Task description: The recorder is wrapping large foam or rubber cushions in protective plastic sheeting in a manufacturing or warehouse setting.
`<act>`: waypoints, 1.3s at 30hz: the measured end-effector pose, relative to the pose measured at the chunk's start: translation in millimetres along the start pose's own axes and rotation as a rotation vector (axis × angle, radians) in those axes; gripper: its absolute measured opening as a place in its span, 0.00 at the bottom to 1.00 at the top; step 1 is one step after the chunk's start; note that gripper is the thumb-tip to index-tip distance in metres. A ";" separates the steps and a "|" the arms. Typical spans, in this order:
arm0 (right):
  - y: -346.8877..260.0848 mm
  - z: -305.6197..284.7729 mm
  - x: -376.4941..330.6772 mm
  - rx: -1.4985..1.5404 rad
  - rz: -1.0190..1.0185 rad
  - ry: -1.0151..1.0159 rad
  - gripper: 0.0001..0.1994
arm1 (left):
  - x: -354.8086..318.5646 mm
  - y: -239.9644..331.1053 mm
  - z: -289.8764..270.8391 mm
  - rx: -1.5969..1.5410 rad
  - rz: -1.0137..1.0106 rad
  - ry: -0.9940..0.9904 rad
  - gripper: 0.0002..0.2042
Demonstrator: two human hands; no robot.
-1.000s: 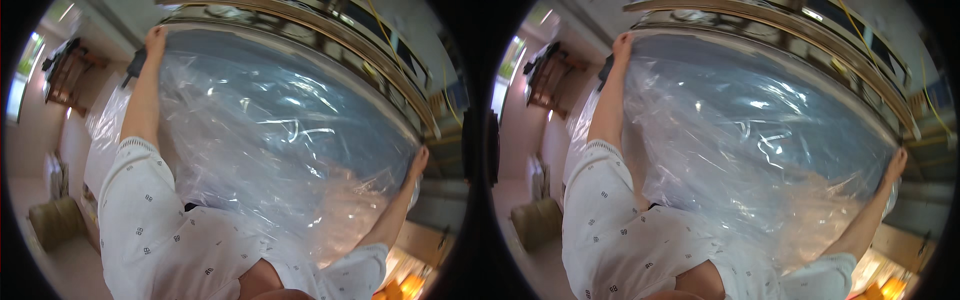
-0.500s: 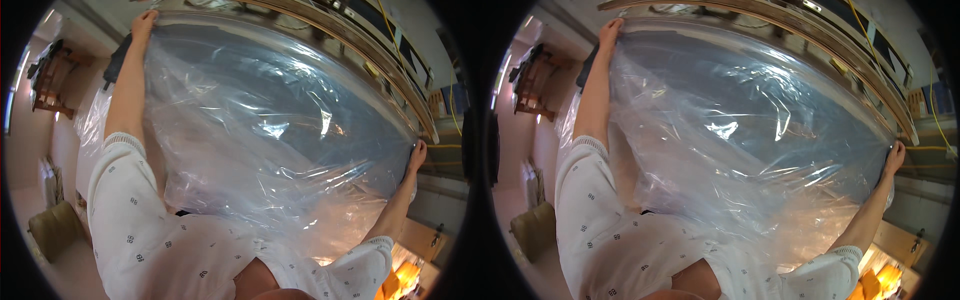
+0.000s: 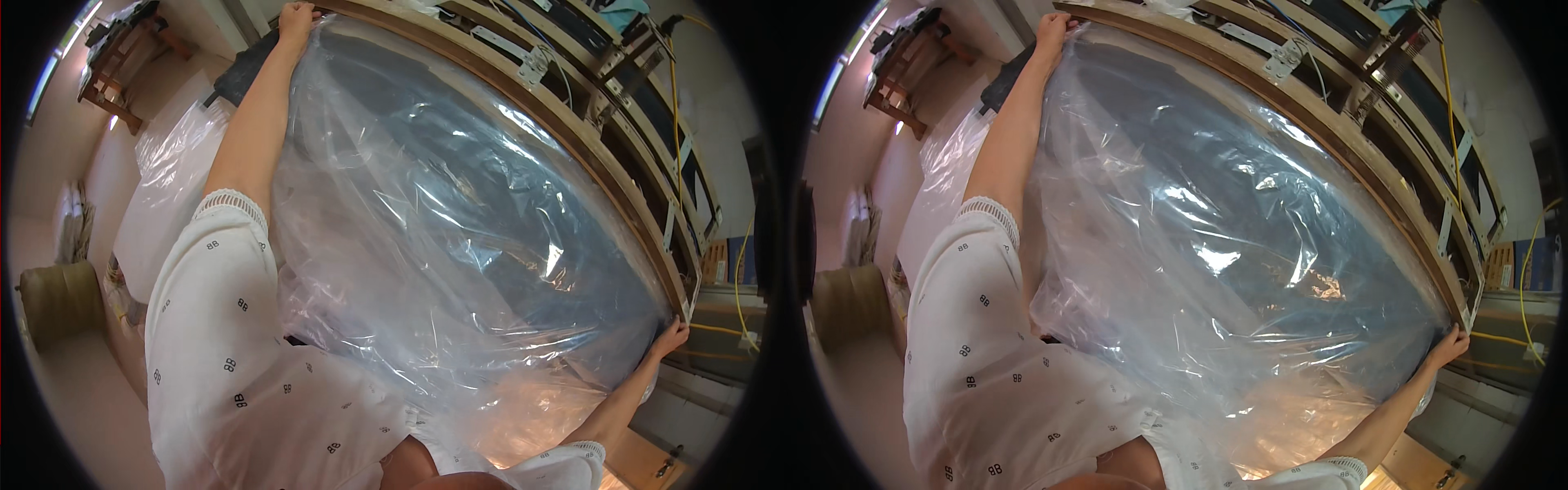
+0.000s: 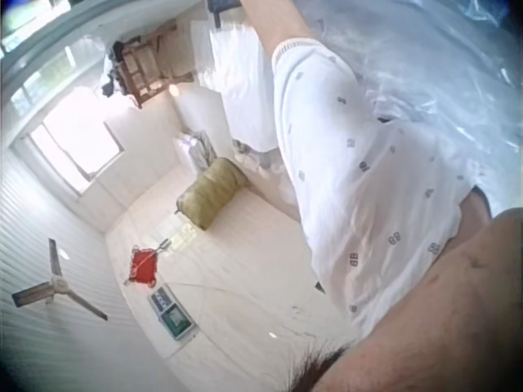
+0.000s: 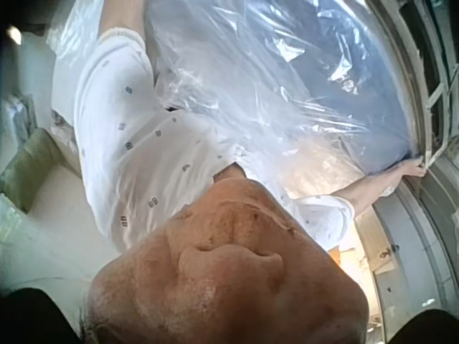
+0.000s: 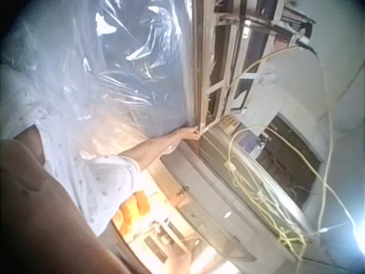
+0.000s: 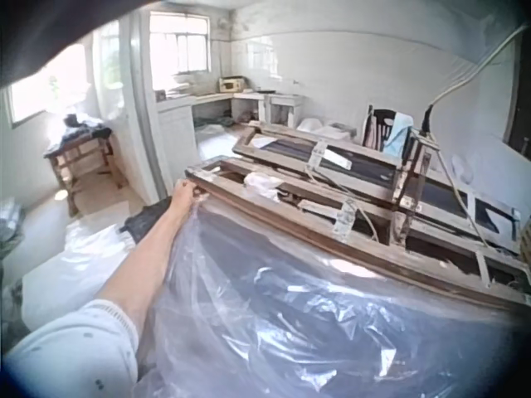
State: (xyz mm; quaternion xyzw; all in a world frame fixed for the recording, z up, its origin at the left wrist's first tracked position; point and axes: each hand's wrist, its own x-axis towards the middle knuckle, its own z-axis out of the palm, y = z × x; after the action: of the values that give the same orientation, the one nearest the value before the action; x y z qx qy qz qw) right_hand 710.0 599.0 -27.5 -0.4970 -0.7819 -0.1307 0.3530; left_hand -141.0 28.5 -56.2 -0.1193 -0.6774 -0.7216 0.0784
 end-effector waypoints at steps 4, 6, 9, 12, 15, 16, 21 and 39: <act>-23.8 -12.4 -0.8 0.384 0.393 -0.039 0.22 | -21.1 22.2 9.1 -0.114 -0.063 0.094 0.10; -46.8 -18.2 -0.6 0.406 0.415 -0.042 0.24 | -20.0 29.0 4.9 -0.059 -0.050 0.189 0.10; -53.9 -21.9 0.1 0.377 0.370 -0.035 0.26 | -7.6 21.8 -5.0 0.197 0.184 0.286 0.12; -28.1 -18.4 -2.0 0.326 0.303 -0.049 0.27 | -20.0 30.4 2.8 0.384 0.194 0.252 0.16; -42.3 -19.9 0.5 0.089 0.332 -0.165 0.27 | -36.3 39.9 4.3 0.903 0.129 0.176 0.18; -59.1 -28.4 -3.2 0.059 0.342 -0.245 0.27 | -39.8 37.6 -2.2 0.855 0.236 -0.039 0.17; -64.3 -80.8 -27.3 0.681 0.264 -0.485 0.18 | -49.5 87.4 -44.1 -0.026 0.092 -0.181 0.13; 17.7 -178.6 -90.0 0.431 0.378 -0.479 0.17 | -187.1 159.0 -72.9 -0.323 -0.014 -0.330 0.08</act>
State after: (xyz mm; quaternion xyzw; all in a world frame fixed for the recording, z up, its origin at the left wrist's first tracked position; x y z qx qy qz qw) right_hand 823.8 446.6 36.5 -0.5632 -0.7464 0.2243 0.2746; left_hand 77.4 -64.3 40.2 -0.2421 -0.5575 -0.7919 -0.0582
